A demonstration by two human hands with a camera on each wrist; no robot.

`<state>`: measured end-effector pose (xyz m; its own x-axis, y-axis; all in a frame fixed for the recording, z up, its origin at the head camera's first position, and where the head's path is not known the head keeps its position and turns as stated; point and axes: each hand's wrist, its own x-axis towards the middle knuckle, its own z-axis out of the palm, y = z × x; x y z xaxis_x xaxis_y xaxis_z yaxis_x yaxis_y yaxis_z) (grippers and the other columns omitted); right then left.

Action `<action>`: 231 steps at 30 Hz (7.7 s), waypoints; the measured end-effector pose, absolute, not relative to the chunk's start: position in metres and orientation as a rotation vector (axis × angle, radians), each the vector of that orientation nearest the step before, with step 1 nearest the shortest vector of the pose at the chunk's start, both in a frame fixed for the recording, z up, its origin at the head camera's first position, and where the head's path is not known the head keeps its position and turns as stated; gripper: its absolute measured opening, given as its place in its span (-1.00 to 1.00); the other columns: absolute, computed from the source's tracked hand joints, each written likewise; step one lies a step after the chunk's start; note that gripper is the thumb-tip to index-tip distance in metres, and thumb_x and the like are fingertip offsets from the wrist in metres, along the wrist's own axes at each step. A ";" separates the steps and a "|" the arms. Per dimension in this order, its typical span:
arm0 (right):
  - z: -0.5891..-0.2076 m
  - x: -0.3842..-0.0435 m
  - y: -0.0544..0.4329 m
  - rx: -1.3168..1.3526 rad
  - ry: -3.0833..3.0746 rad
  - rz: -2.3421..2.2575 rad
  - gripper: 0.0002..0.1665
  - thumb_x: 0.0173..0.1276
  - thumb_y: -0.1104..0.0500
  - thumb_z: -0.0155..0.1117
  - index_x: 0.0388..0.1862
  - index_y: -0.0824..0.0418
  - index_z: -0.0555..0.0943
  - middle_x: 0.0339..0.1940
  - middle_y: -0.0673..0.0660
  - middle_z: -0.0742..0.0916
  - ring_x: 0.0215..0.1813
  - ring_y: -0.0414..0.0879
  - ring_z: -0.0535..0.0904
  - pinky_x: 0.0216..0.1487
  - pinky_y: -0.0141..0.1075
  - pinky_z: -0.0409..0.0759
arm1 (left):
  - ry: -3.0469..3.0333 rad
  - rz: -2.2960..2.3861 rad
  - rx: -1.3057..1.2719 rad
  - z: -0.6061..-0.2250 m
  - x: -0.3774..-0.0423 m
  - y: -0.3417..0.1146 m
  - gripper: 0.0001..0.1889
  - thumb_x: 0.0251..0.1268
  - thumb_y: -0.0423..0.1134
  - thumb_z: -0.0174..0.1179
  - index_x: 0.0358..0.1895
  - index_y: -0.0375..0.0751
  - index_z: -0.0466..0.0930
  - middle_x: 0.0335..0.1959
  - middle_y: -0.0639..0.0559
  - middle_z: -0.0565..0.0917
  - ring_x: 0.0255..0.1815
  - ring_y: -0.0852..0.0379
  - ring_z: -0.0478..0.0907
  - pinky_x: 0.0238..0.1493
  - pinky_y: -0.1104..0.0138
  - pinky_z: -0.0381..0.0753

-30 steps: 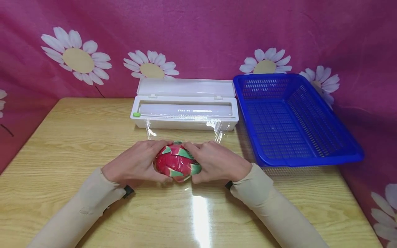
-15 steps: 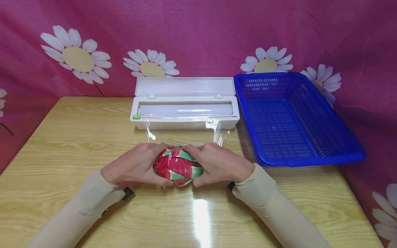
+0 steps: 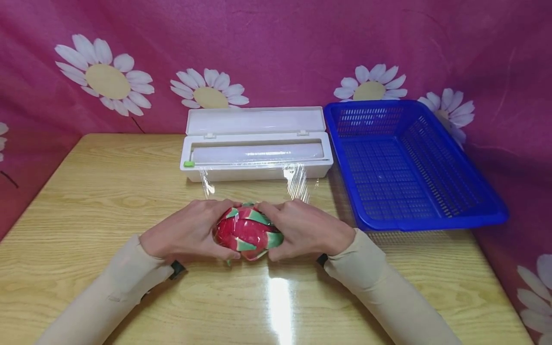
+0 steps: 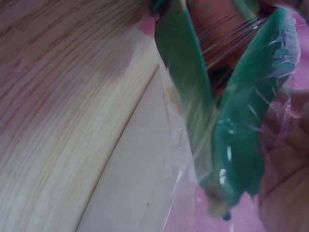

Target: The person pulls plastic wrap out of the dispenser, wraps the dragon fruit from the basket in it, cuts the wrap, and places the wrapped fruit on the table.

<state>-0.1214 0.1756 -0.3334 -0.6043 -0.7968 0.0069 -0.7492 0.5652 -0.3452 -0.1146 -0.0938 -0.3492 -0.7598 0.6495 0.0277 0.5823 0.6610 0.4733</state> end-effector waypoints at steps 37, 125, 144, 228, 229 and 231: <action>-0.332 -0.126 0.180 -1.256 2.796 -0.385 -0.05 0.05 -0.09 0.54 0.43 0.08 0.43 0.08 0.07 0.78 0.14 0.00 0.63 0.18 -0.11 0.69 | 2.851 0.643 0.972 -0.346 -0.119 -0.090 0.06 -0.09 0.30 0.56 0.45 -0.21 0.37 0.20 -0.03 0.60 0.12 0.13 0.60 0.12 0.27 0.77; -0.341 -0.148 0.193 -1.183 2.805 -0.543 -0.25 0.40 0.19 0.32 0.48 0.23 0.26 0.15 0.26 0.74 -0.26 -0.11 0.68 -0.16 -0.22 0.76 | 2.884 1.086 0.730 -0.360 -0.142 -0.124 -0.73 0.54 -0.17 0.20 0.19 -0.08 0.68 0.07 0.05 0.79 -0.13 0.14 0.66 -0.03 0.20 0.75; -0.346 -0.148 0.193 -1.265 2.788 -0.597 -0.35 0.57 0.13 0.22 0.54 0.22 0.28 0.22 0.27 0.73 0.03 0.05 0.77 0.09 -0.03 0.78 | 2.862 0.881 0.995 -0.363 -0.143 -0.126 -0.12 0.18 -0.23 0.42 0.60 -0.04 0.22 0.40 0.00 0.59 0.38 0.04 0.59 0.40 0.07 0.61; -0.307 -0.152 0.175 -1.309 2.993 -0.469 -0.22 0.42 0.17 0.35 0.54 0.28 0.30 0.34 0.27 0.60 0.21 0.10 0.65 0.22 0.00 0.72 | 3.210 1.055 0.830 -0.343 -0.149 -0.151 -0.28 0.37 -0.15 0.36 0.49 -0.29 0.26 0.39 -0.24 0.46 0.43 -0.20 0.31 0.49 -0.11 0.41; -0.305 -0.154 0.173 -1.326 3.004 -0.476 -0.24 0.43 0.16 0.35 0.53 0.28 0.31 0.33 0.27 0.61 0.20 0.10 0.65 0.20 -0.01 0.72 | 3.231 1.066 0.800 -0.344 -0.151 -0.152 -0.26 0.36 -0.15 0.37 0.49 -0.29 0.24 0.39 -0.26 0.45 0.43 -0.21 0.30 0.48 -0.12 0.41; -0.300 -0.156 0.168 -1.356 3.015 -0.489 -0.25 0.44 0.13 0.34 0.52 0.29 0.33 0.31 0.27 0.63 0.20 0.10 0.64 0.24 -0.01 0.70 | 3.258 1.072 0.736 -0.347 -0.155 -0.154 -0.22 0.35 -0.12 0.38 0.50 -0.31 0.20 0.39 -0.29 0.42 0.43 -0.22 0.26 0.47 -0.12 0.42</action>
